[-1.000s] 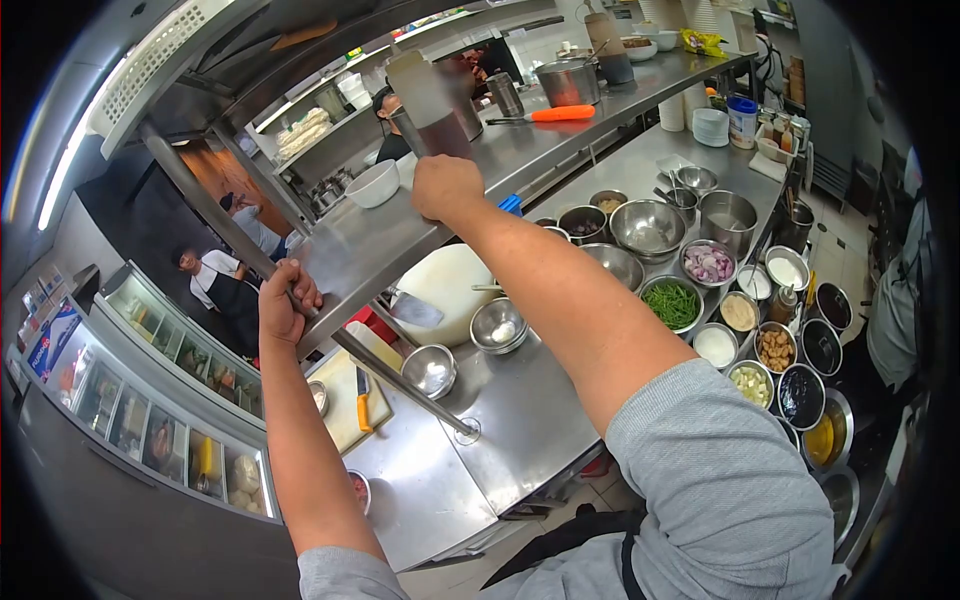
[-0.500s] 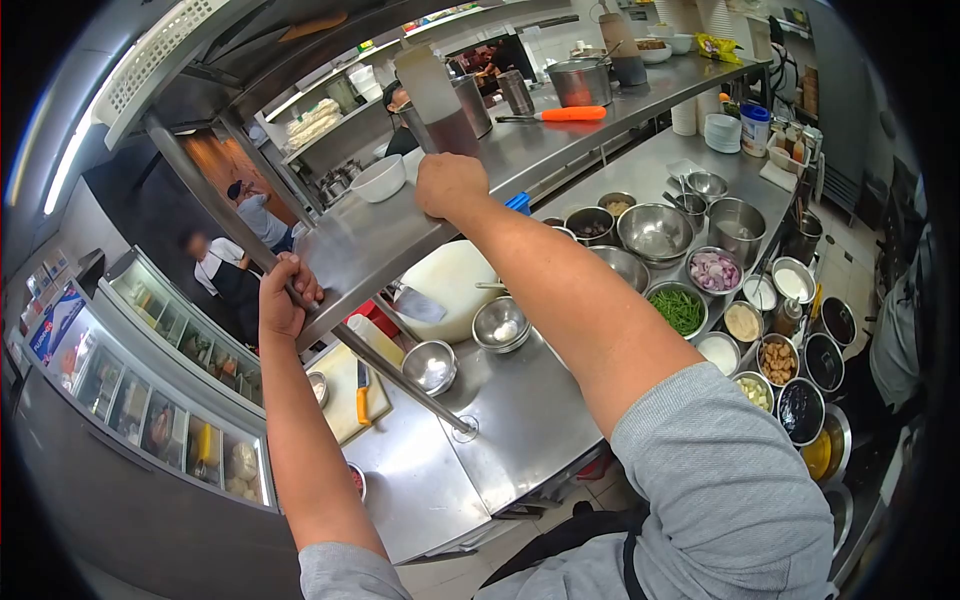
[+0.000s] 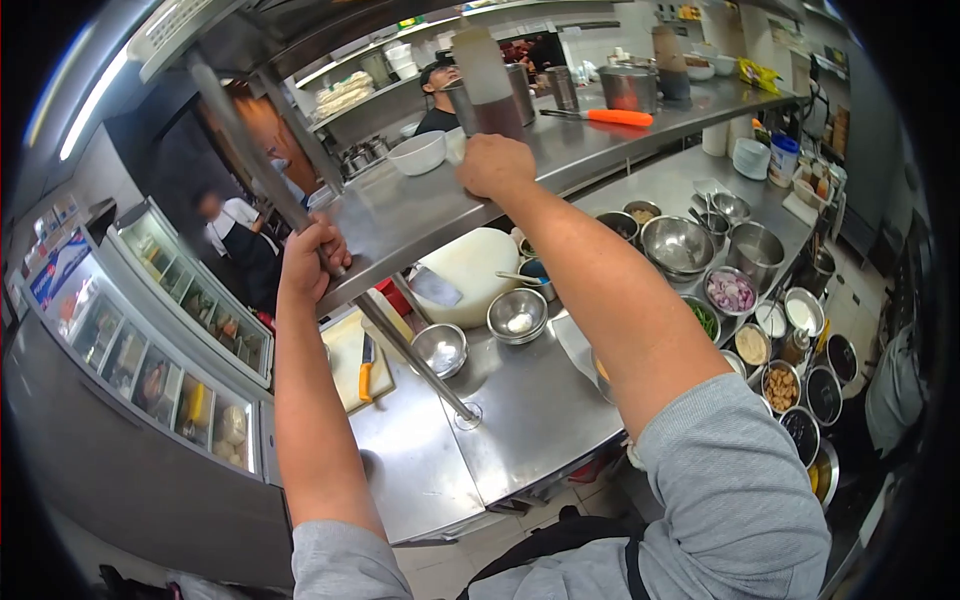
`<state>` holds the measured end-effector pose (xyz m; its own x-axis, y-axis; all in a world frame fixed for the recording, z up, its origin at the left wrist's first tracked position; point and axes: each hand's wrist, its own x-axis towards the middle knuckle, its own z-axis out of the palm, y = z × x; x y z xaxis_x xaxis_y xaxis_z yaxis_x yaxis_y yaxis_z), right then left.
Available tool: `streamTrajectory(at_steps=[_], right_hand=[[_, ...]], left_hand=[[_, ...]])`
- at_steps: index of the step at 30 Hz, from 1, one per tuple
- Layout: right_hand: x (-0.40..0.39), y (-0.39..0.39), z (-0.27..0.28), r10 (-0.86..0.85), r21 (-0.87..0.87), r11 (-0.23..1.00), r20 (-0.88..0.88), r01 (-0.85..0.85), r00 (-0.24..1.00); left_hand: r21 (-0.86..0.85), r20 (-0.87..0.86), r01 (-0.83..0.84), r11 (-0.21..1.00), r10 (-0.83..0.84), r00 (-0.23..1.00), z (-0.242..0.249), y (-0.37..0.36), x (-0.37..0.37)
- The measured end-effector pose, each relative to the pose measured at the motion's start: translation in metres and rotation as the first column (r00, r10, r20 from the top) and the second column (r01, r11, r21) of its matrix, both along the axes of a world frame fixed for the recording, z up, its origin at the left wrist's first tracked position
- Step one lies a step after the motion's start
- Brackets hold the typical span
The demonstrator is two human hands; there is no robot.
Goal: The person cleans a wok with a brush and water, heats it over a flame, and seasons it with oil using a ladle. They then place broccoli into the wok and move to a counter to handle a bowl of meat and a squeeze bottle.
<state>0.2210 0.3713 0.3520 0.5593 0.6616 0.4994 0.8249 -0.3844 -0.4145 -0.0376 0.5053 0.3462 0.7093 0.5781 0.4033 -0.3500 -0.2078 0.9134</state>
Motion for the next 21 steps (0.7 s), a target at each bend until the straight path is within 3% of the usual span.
streamTrajectory(at_steps=[8,21], right_hand=[[-0.0013,0.0044,0.0029,-0.066,-0.044,0.997,0.018,0.067,0.998],[0.0011,0.0045,0.0025,-0.060,-0.040,0.997,0.050,0.062,0.997]], left_hand=[[-0.015,0.002,-0.056,0.998,0.056,0.998,-0.0011,-0.0021,0.0012],[0.017,-0.018,0.053,0.998,-0.053,0.998,-0.0024,0.0027,0.0054]])
